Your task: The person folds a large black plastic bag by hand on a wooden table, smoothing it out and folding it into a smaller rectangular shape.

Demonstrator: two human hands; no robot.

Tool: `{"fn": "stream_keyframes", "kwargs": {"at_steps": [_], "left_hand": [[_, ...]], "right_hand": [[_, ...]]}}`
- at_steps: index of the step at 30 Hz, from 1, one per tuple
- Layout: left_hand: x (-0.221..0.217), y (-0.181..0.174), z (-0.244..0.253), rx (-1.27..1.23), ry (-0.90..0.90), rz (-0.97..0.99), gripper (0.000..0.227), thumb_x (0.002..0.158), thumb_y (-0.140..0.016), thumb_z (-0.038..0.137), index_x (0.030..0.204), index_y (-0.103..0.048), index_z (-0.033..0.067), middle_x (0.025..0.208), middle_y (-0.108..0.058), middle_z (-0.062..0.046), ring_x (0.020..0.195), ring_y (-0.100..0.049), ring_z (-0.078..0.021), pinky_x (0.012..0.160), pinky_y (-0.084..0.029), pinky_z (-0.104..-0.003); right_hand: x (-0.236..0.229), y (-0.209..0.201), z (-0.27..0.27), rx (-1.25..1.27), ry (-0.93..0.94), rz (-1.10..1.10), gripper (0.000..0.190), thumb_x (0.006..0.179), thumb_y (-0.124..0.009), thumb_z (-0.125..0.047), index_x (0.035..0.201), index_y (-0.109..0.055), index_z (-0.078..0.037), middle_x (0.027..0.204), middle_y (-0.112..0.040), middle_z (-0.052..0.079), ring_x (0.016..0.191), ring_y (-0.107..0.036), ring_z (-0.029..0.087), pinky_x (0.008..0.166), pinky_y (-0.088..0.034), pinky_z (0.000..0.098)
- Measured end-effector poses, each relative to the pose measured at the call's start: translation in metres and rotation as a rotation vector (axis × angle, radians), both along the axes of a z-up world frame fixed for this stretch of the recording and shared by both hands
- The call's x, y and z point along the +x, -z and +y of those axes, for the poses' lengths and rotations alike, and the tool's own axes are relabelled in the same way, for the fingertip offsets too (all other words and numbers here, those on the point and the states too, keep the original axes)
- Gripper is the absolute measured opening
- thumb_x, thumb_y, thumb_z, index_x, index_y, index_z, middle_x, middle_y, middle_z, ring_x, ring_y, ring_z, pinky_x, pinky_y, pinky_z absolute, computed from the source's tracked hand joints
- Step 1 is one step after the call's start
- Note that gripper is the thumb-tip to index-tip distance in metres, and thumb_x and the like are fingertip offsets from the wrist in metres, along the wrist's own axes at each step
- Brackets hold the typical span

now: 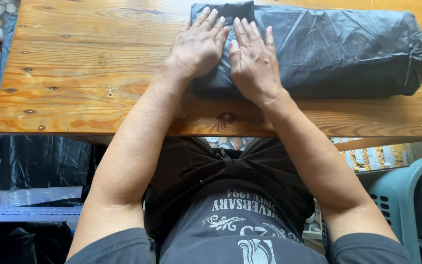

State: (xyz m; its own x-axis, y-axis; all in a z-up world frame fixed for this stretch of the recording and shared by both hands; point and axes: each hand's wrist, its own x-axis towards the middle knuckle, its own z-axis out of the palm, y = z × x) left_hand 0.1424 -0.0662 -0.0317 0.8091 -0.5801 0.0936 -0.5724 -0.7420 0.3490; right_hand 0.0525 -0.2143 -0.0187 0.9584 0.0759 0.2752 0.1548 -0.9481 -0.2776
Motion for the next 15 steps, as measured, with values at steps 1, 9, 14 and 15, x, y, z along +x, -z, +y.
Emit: {"fn": "stream_keyframes", "kwargs": {"at_steps": [1, 9, 14, 15], "left_hand": [[0.001, 0.000, 0.000, 0.023, 0.001, -0.015, 0.065, 0.107, -0.019, 0.046, 0.157, -0.042, 0.0111, 0.167, -0.030, -0.010, 0.155, -0.017, -0.0247, 0.122, -0.012, -0.056], [0.009, 0.004, -0.009, 0.160, 0.013, -0.169, 0.066, 0.108, -0.022, 0.045, 0.158, -0.040, 0.0052, 0.166, -0.032, -0.018, 0.155, -0.019, -0.0318, 0.120, -0.002, -0.064], [0.012, -0.018, -0.031, -0.004, 0.200, -0.076, 0.061, 0.104, -0.037, 0.022, 0.163, -0.027, 0.0129, 0.169, -0.026, -0.009, 0.156, -0.020, -0.0230, 0.121, -0.016, -0.055], [0.017, -0.007, -0.033, -0.004, 0.203, -0.077, 0.061, 0.104, -0.037, 0.022, 0.163, -0.027, 0.0129, 0.169, -0.026, -0.009, 0.156, -0.020, -0.0230, 0.121, -0.016, -0.055]], "right_hand": [[-0.004, -0.001, -0.003, -0.034, -0.043, 0.031, 0.061, 0.108, -0.029, -0.033, 0.158, -0.040, -0.001, 0.165, -0.032, 0.023, 0.155, -0.023, 0.035, 0.124, -0.008, 0.0533], [-0.013, 0.000, -0.003, -0.071, -0.075, 0.059, 0.061, 0.110, -0.030, -0.039, 0.161, -0.037, -0.006, 0.167, -0.028, 0.021, 0.156, -0.018, 0.034, 0.125, -0.007, 0.0517], [-0.010, 0.008, -0.009, -0.109, -0.109, 0.048, 0.061, 0.110, -0.023, -0.033, 0.161, -0.032, -0.001, 0.167, -0.030, 0.023, 0.155, -0.022, 0.039, 0.125, -0.005, 0.0545], [-0.008, 0.013, -0.011, -0.109, -0.106, 0.047, 0.061, 0.110, -0.023, -0.033, 0.161, -0.032, -0.001, 0.167, -0.030, 0.023, 0.155, -0.022, 0.039, 0.125, -0.005, 0.0545]]}}
